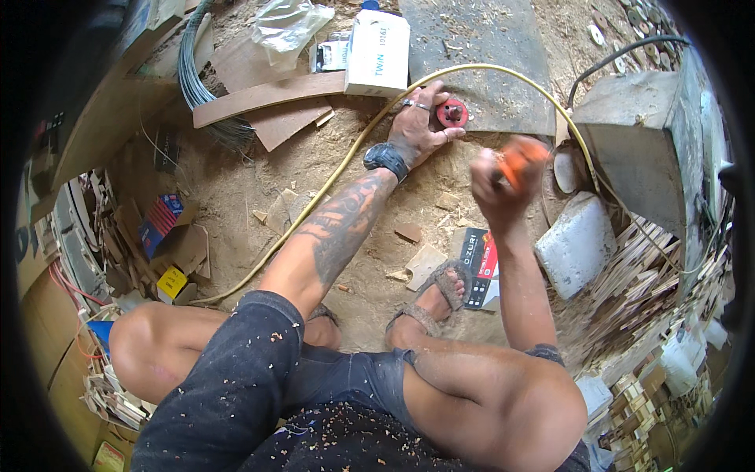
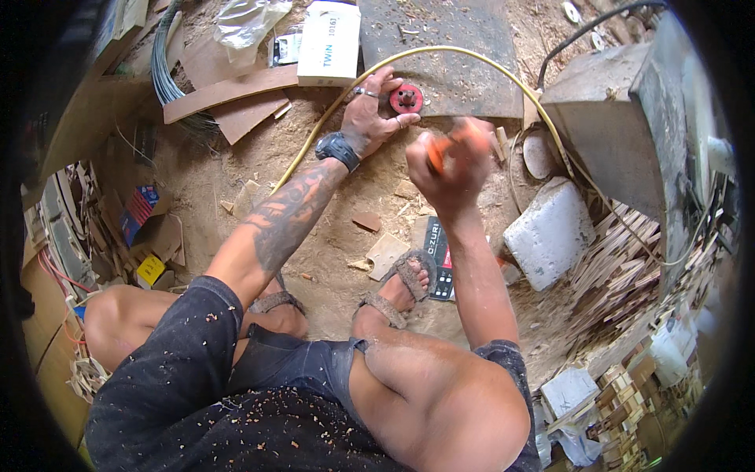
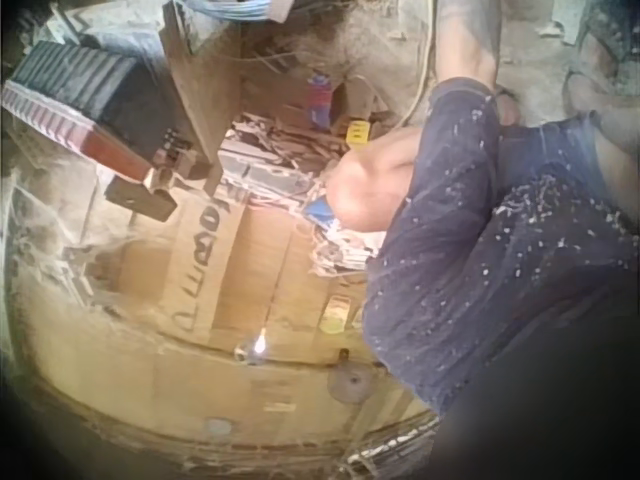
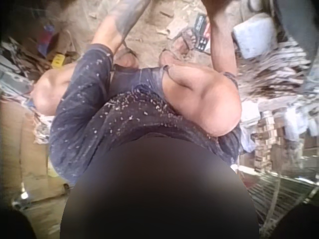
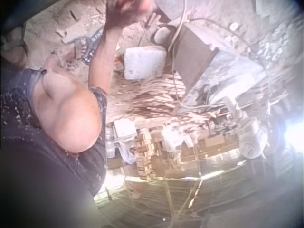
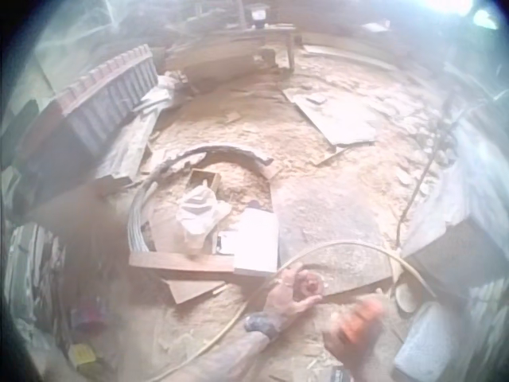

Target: The person assembles a small tool by attaching a red circular component to a handle using a screwdriver. They then apply glue to the assembled part.

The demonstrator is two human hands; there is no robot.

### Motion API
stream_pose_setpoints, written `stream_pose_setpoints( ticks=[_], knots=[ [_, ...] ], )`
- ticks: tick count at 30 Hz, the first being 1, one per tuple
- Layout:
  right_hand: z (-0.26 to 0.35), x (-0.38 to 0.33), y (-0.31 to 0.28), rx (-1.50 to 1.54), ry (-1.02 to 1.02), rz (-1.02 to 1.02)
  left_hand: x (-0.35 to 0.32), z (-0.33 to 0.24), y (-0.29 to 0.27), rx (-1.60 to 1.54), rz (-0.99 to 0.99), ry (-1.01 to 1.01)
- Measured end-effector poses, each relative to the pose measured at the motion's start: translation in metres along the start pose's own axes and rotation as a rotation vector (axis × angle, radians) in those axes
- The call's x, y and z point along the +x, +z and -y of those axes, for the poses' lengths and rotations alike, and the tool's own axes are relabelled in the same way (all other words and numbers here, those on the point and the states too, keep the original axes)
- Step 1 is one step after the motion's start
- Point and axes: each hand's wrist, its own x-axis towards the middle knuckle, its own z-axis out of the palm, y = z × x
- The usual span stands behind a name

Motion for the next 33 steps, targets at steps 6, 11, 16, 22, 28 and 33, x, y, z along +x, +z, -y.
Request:
stream_pose_setpoints(
  ticks=[6,11,16,22,28,33],
  knots=[
    [0.011,0.028,-0.022,-0.110,0.234,0.153,-0.003,0.005,0.000,0.007,0.012,-0.010],
    [0.014,0.036,-0.027,0.210,-0.214,-0.374,-0.005,0.007,0.006,-0.022,-0.038,-0.007],
    [0.006,0.017,0.007,-0.409,0.393,0.511,-0.001,0.008,0.005,-0.076,-0.003,-0.031],
    [0.020,0.060,-0.064,0.003,-0.103,-0.220,-0.005,0.009,0.005,0.008,-0.017,-0.040],
    [0.001,0.007,0.003,-0.450,0.270,0.418,-0.003,0.011,0.007,0.044,-0.009,-0.064],
    [0.012,0.031,-0.026,-0.174,0.292,0.189,-0.002,0.007,0.003,-0.017,-0.011,-0.057]
  ],
)
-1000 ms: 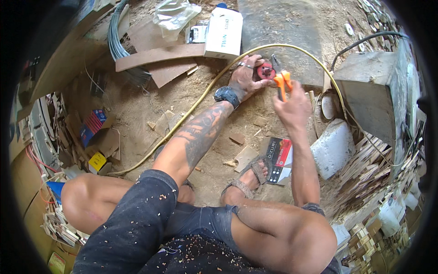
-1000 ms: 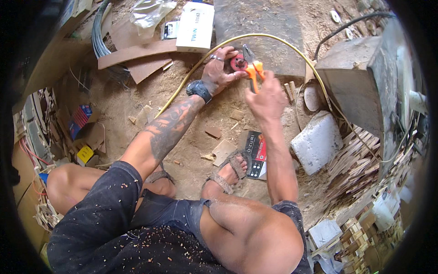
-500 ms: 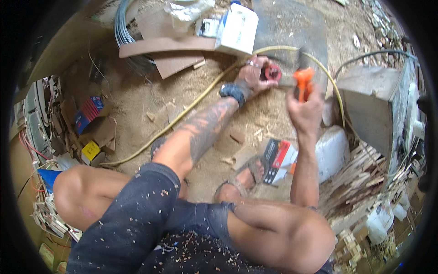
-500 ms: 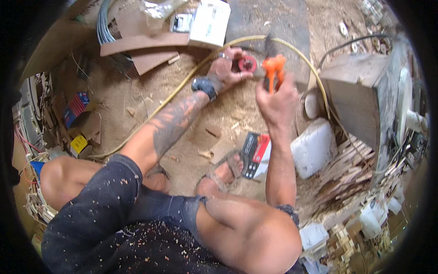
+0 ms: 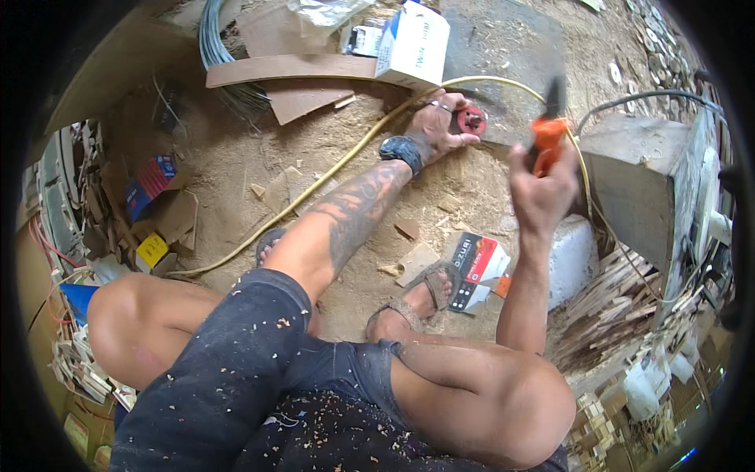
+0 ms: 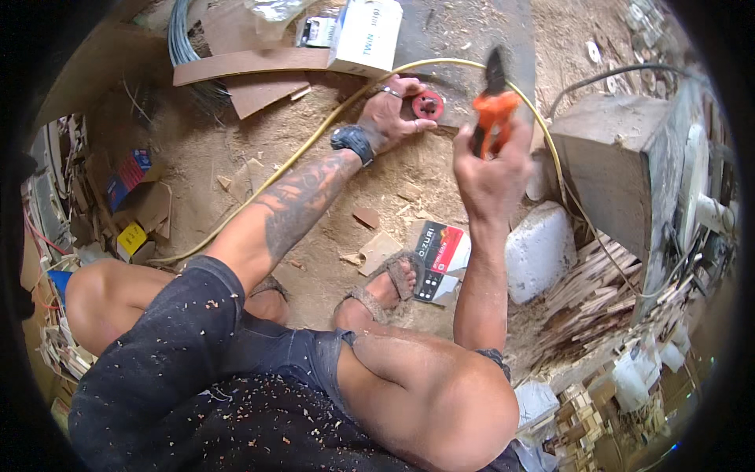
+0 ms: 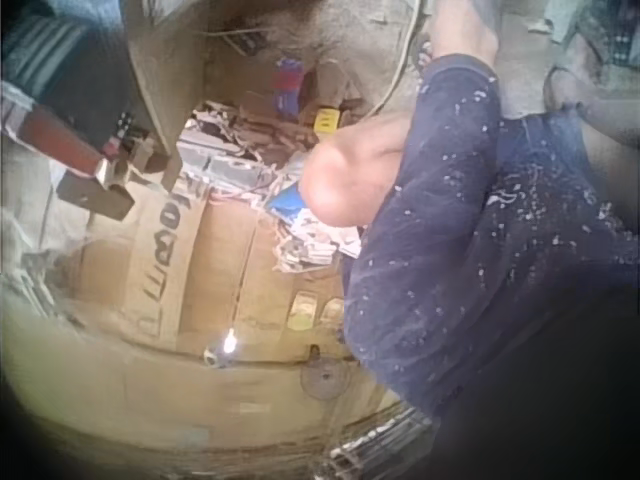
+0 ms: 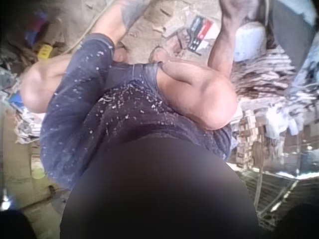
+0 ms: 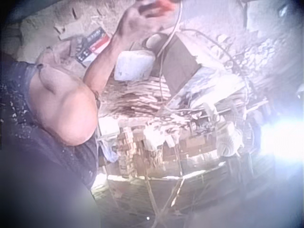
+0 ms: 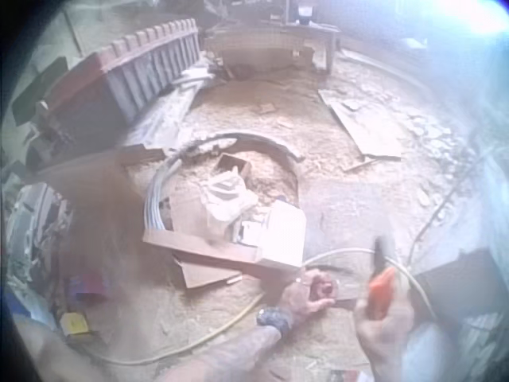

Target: The person assembles a small tool by attaching a red circular component to a handle using a screwdriver. They then apply glue to the assembled part.

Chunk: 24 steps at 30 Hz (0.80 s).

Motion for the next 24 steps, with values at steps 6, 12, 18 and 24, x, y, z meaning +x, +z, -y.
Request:
stream_pose_setpoints(
  ticks=[6,12,18,24],
  knots=[
    [0.007,0.006,-0.025,0.390,-0.249,-0.447,-0.002,0.000,0.002,0.025,0.030,-0.035],
    [-0.005,-0.004,0.029,-0.241,0.194,0.222,-0.002,0.006,0.005,0.019,0.038,-0.033],
    [0.019,0.015,-0.041,0.257,-0.316,-0.582,-0.003,0.004,0.005,0.003,0.035,-0.049],
    [-0.010,-0.021,0.045,-0.449,0.265,0.314,-0.001,0.003,0.003,-0.002,-0.008,0.046]
  ],
)
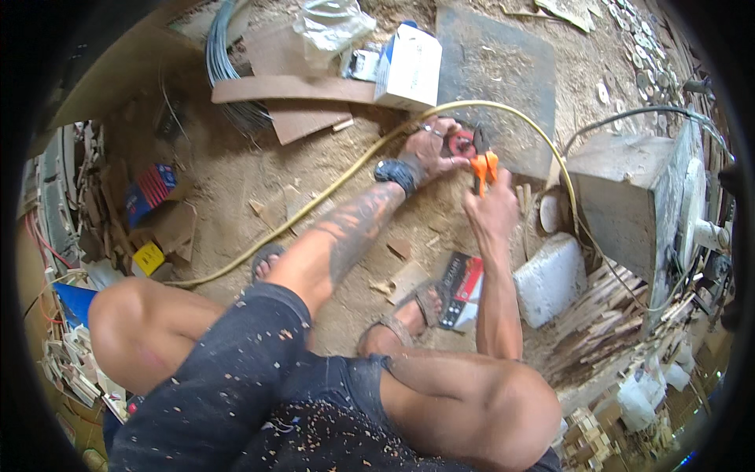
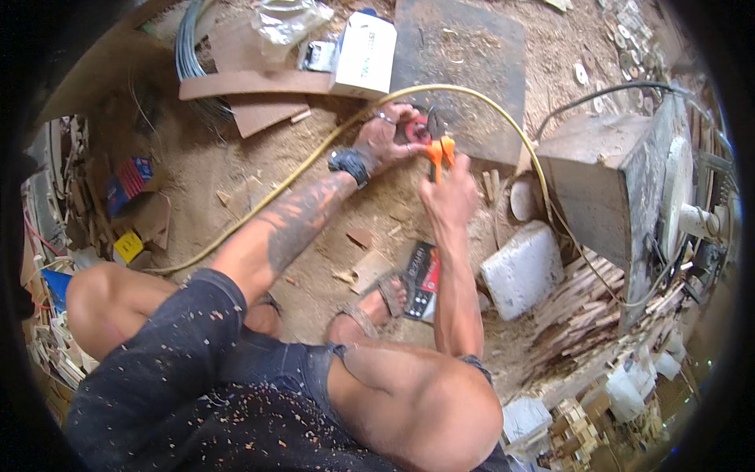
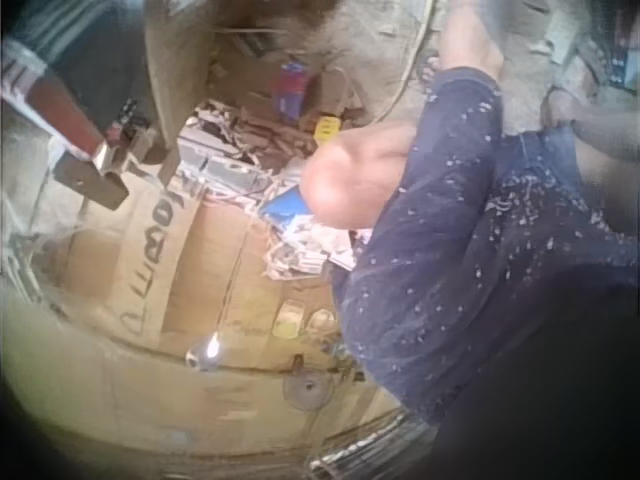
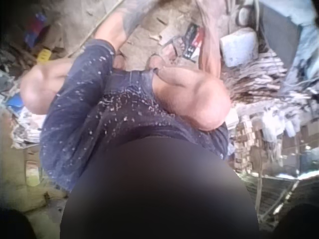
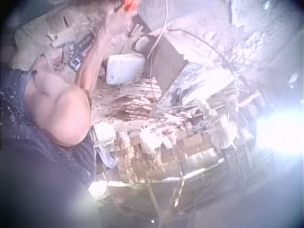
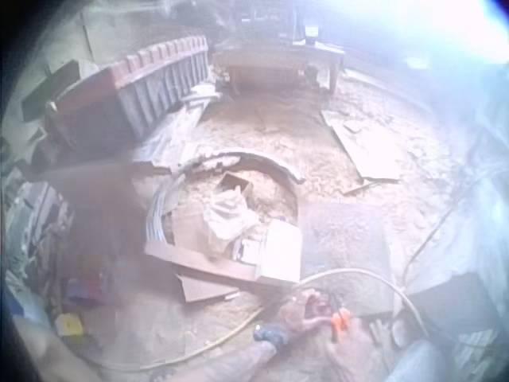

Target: The person assembles a small tool by attaching a red circular component to a handle using a screwdriver. They then apply glue to the assembled part.

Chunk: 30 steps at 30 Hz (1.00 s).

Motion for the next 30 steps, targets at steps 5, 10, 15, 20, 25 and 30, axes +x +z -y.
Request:
stream_pose_setpoints(
  ticks=[5,10,15,20,25,30],
  knots=[
    [-0.028,-0.010,-0.012,0.336,-0.250,-0.375,0.004,-0.007,-0.006,0.000,0.071,-0.129],
    [-0.047,-0.037,-0.011,0.699,-0.028,-0.187,0.007,-0.022,-0.016,0.032,0.097,-0.082],
    [-0.071,-0.082,0.038,0.745,0.114,-0.045,0.015,-0.062,-0.033,-0.643,0.009,-0.386],
    [-0.078,-0.098,0.068,0.605,0.097,-0.007,-0.002,-0.122,-0.090,-1.062,0.094,-0.365],
    [-0.079,-0.103,0.076,0.544,-0.007,-0.052,-0.009,-0.166,-0.140,-1.152,0.192,-0.266],
    [-0.085,-0.107,0.079,0.515,-0.009,-0.027,-0.013,-0.193,-0.166,-1.015,0.238,-0.129]
  ],
)
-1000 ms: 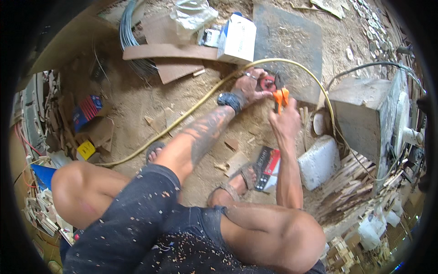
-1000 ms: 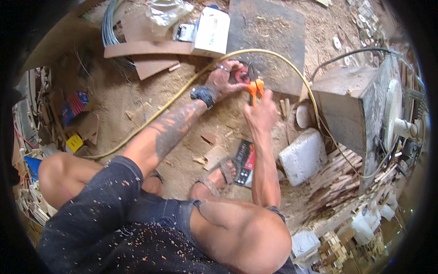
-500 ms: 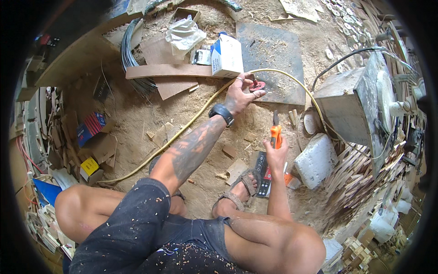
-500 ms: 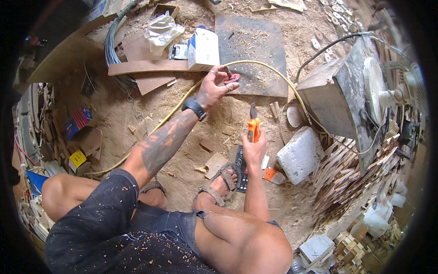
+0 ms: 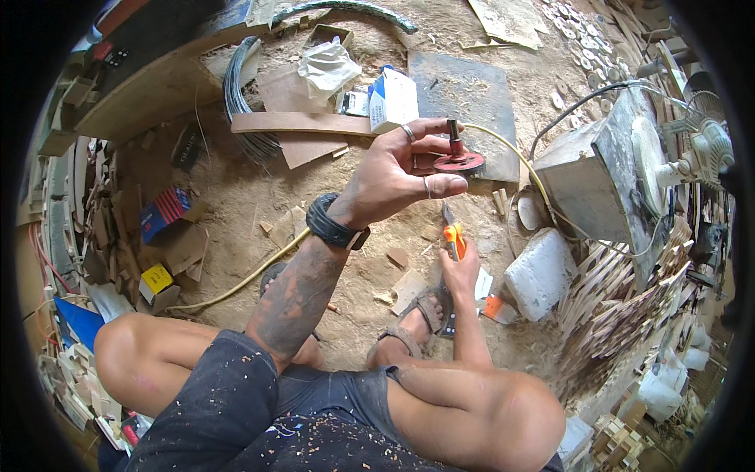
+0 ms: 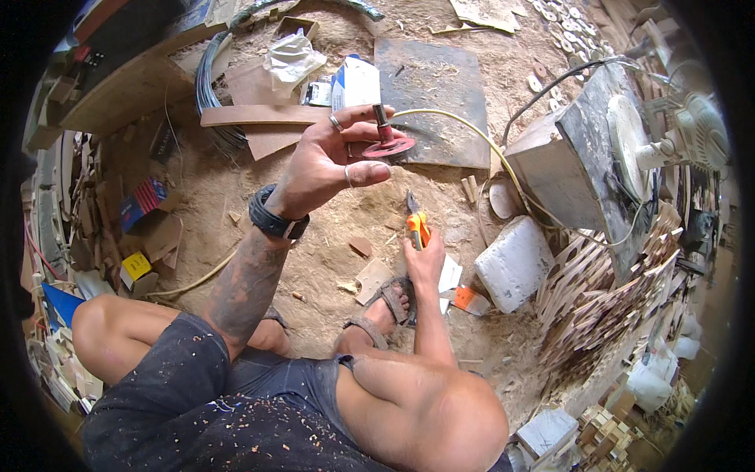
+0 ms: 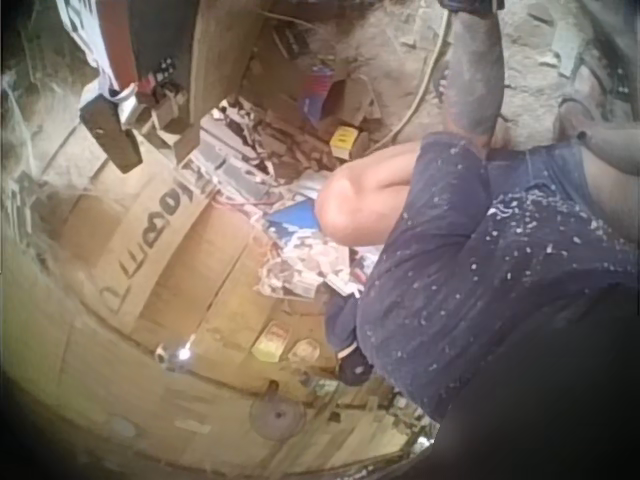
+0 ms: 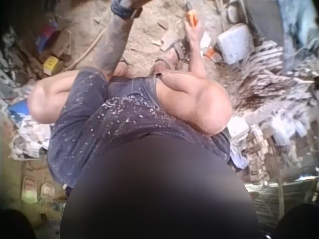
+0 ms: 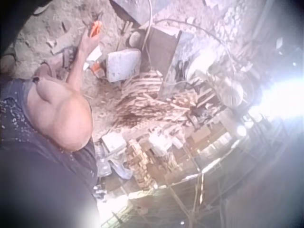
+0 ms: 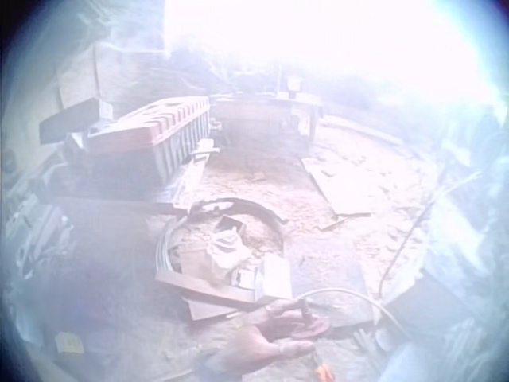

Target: The person assembles a small tool by attaching a red circular component to a handle using a screwdriver. They then apply glue to the assembled part.

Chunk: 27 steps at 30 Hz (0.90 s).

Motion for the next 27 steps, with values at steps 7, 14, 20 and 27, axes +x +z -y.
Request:
stream_pose_setpoints(
  ticks=[7,14,20,27],
  knots=[
    [-0.003,0.000,0.001,0.016,0.041,0.043,-0.013,-0.023,0.013,0.107,0.017,-0.016],
    [-0.006,0.000,0.003,-0.012,0.018,0.031,-0.020,-0.035,0.014,0.173,0.013,-0.017],
    [-0.004,0.000,0.000,-0.021,0.015,0.047,-0.019,-0.032,0.013,-0.208,0.017,-0.089],
    [-0.001,0.000,0.000,-0.031,0.005,0.036,-0.016,-0.022,0.010,-0.687,-0.013,-0.237]
  ],
)
